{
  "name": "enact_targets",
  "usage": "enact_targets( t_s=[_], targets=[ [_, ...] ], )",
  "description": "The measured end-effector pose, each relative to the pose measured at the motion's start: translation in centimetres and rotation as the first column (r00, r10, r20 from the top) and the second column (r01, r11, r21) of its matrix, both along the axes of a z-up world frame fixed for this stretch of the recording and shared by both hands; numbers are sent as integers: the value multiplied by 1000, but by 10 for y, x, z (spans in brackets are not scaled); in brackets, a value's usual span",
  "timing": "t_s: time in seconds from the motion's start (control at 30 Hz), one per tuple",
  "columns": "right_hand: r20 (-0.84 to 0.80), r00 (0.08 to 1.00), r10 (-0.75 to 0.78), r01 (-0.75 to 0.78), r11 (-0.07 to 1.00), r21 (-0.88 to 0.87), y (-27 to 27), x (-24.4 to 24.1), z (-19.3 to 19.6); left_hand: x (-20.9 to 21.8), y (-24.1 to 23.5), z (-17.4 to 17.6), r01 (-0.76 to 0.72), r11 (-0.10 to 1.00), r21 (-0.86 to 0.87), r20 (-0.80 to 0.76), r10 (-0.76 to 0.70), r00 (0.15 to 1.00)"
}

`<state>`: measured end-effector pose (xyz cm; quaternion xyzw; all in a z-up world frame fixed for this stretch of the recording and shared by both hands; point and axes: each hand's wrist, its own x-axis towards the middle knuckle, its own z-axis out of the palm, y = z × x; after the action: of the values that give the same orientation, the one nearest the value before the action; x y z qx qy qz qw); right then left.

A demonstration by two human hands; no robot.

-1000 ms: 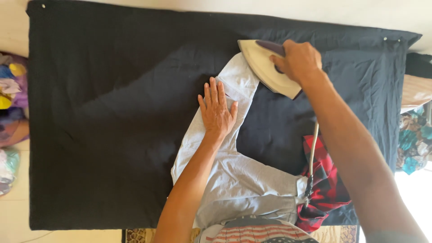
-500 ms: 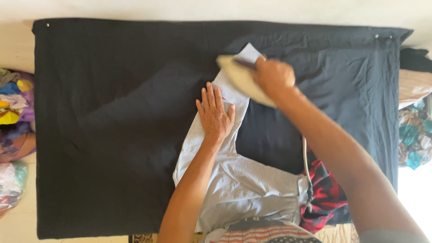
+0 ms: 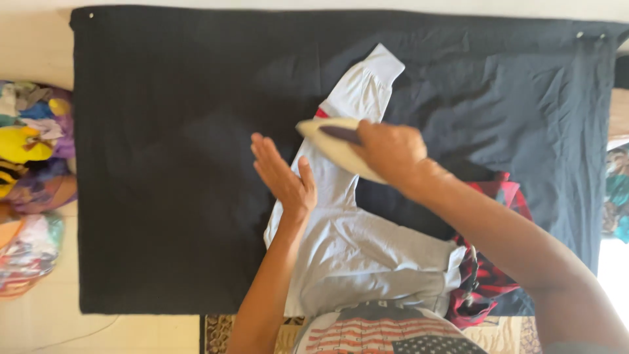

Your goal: Ironing a grey sweatshirt and a red plaid shirt on a flat surface.

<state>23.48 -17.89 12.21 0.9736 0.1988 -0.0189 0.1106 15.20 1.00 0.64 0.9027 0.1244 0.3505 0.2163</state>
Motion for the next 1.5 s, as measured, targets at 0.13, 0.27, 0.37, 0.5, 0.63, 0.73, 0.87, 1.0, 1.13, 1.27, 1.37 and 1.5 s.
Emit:
enact_targets(
  t_s=[0.13, 0.27, 0.37, 0.5, 0.63, 0.73, 0.87, 1.0, 1.13, 1.27, 1.37, 1.5],
  targets=[
    [-193, 981, -1, 10, 999, 44, 12, -11, -41, -74, 4, 12, 124, 980, 155, -370, -59, 927],
    [-108, 990, -96, 94, 995, -19, 6, 5, -48, -112, 3, 9, 137, 974, 179, -414, -51, 909],
    [-78, 996, -49, 49, 999, 7, 7, -8, -38, -123, -1, 9, 89, 984, 155, -444, -11, 896],
    [-233, 972, 29, -27, 1000, 10, 31, -45, -36, -127, -7, 6, 102, 992, 77, -537, -45, 842],
    [-92, 979, 181, -172, 980, 96, 49, -51, -67, -127, -6, 3, 111, 992, 68, -587, -50, 808],
    [-163, 984, 66, -52, 995, 88, 54, -15, -51, -124, -6, 8, 109, 991, 76, -573, -46, 818],
    [-255, 967, -16, 48, 992, 118, 51, -8, -24, -128, -4, 4, 102, 990, 102, -548, -30, 836],
    [-354, 929, -107, 238, 905, 352, -6, -41, 58, -128, -3, 7, 118, 991, 64, -484, -73, 872],
    [-311, 936, -165, 318, 772, 551, -97, -100, 177, -126, -4, 0, 116, 984, 134, -457, -43, 888],
    [-120, 839, -531, 533, 757, 379, -250, -160, 200, -128, 1, -4, 197, 979, 61, -583, -125, 803],
    [81, 715, -694, 559, 637, 531, -345, -209, 192, -121, -4, 3, 204, 979, 17, -656, -143, 741],
    [349, 439, -828, 456, 540, 707, -448, -232, 106, -125, -4, 12, 217, 968, 128, -609, -96, 787]
  ],
)
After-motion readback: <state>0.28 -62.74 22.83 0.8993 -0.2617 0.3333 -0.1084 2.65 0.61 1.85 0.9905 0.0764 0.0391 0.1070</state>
